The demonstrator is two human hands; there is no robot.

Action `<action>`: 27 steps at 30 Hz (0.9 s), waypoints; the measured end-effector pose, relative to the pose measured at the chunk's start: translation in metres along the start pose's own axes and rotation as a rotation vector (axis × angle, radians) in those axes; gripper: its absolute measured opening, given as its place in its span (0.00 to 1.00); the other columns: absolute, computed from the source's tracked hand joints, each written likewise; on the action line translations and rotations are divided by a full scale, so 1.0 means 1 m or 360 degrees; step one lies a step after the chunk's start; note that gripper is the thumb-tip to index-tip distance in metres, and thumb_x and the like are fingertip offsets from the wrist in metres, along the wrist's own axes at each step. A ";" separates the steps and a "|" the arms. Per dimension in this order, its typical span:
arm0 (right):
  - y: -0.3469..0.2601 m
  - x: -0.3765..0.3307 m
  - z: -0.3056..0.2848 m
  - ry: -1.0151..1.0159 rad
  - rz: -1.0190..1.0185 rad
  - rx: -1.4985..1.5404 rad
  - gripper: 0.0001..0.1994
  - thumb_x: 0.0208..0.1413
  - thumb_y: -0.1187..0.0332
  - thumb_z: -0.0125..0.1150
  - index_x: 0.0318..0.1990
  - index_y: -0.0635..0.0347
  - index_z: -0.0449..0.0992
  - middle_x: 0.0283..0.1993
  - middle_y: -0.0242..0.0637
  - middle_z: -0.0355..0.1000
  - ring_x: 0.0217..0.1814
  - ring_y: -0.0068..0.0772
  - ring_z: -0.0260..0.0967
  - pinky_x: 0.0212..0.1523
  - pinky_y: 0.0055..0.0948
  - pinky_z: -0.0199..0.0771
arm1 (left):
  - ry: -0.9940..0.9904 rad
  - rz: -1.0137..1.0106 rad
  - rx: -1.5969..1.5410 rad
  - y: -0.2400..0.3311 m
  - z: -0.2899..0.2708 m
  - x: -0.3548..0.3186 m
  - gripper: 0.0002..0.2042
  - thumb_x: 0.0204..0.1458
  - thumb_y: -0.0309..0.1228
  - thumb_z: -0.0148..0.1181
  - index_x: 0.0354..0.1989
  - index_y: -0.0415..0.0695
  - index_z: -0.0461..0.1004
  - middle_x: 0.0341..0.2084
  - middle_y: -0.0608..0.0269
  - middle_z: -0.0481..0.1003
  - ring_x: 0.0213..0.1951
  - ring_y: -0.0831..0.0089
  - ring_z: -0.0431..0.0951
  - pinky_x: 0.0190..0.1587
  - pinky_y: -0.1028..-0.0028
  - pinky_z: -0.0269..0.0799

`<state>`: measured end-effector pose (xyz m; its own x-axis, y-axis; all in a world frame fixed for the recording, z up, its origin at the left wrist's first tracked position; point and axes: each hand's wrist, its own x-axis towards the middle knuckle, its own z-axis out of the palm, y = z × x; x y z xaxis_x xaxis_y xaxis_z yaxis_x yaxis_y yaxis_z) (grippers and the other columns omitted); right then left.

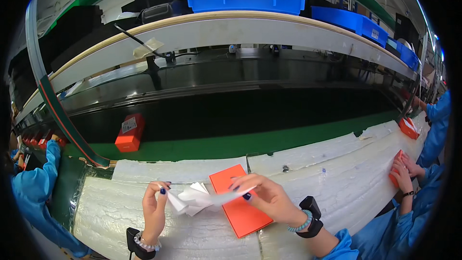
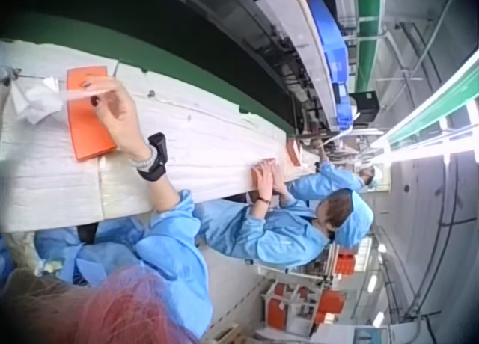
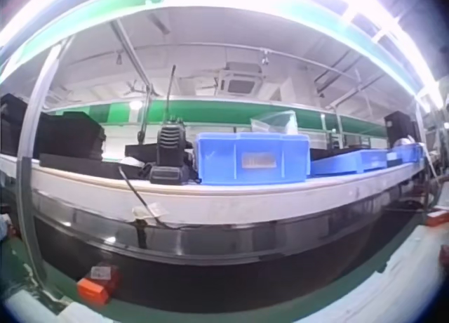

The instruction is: The recorder is applying white labels to red boxes on an assembly line.

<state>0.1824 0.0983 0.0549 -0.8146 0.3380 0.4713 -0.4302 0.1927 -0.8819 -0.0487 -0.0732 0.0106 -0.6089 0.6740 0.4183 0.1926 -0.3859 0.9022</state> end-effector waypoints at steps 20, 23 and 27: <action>-0.001 -0.001 -0.012 -0.0040 0.0639 -0.0600 0.30 0.57 0.76 0.52 0.68 0.51 0.56 0.38 0.34 0.69 0.44 0.27 0.68 0.52 0.31 0.68 | -0.0273 0.0712 0.1740 -0.022 0.019 -0.008 0.10 0.43 0.25 0.62 0.36 0.51 0.78 0.43 0.65 0.72 0.45 0.62 0.68 0.48 0.61 0.62; 0.003 -0.004 -0.013 -0.0185 0.0691 -0.0740 0.28 0.57 0.75 0.53 0.66 0.51 0.58 0.36 0.37 0.70 0.43 0.32 0.70 0.49 0.34 0.69 | -0.0605 0.1094 0.1606 -0.014 0.023 -0.023 0.16 0.36 0.30 0.65 0.38 0.58 0.78 0.37 0.71 0.73 0.39 0.70 0.71 0.47 0.65 0.62; 0.006 -0.003 -0.010 -0.0335 0.0740 -0.0834 0.26 0.58 0.74 0.52 0.65 0.52 0.58 0.37 0.40 0.71 0.41 0.41 0.71 0.45 0.36 0.69 | -0.0969 0.1314 0.1483 -0.007 0.035 -0.034 0.18 0.40 0.38 0.68 0.44 0.62 0.78 0.37 0.77 0.73 0.39 0.79 0.73 0.44 0.75 0.66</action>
<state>0.1865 0.1080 0.0481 -0.9481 0.3179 -0.0094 0.1780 0.5059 -0.8440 -0.0024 -0.0719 -0.0065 0.3136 0.7174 0.6221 0.9133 -0.4073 0.0093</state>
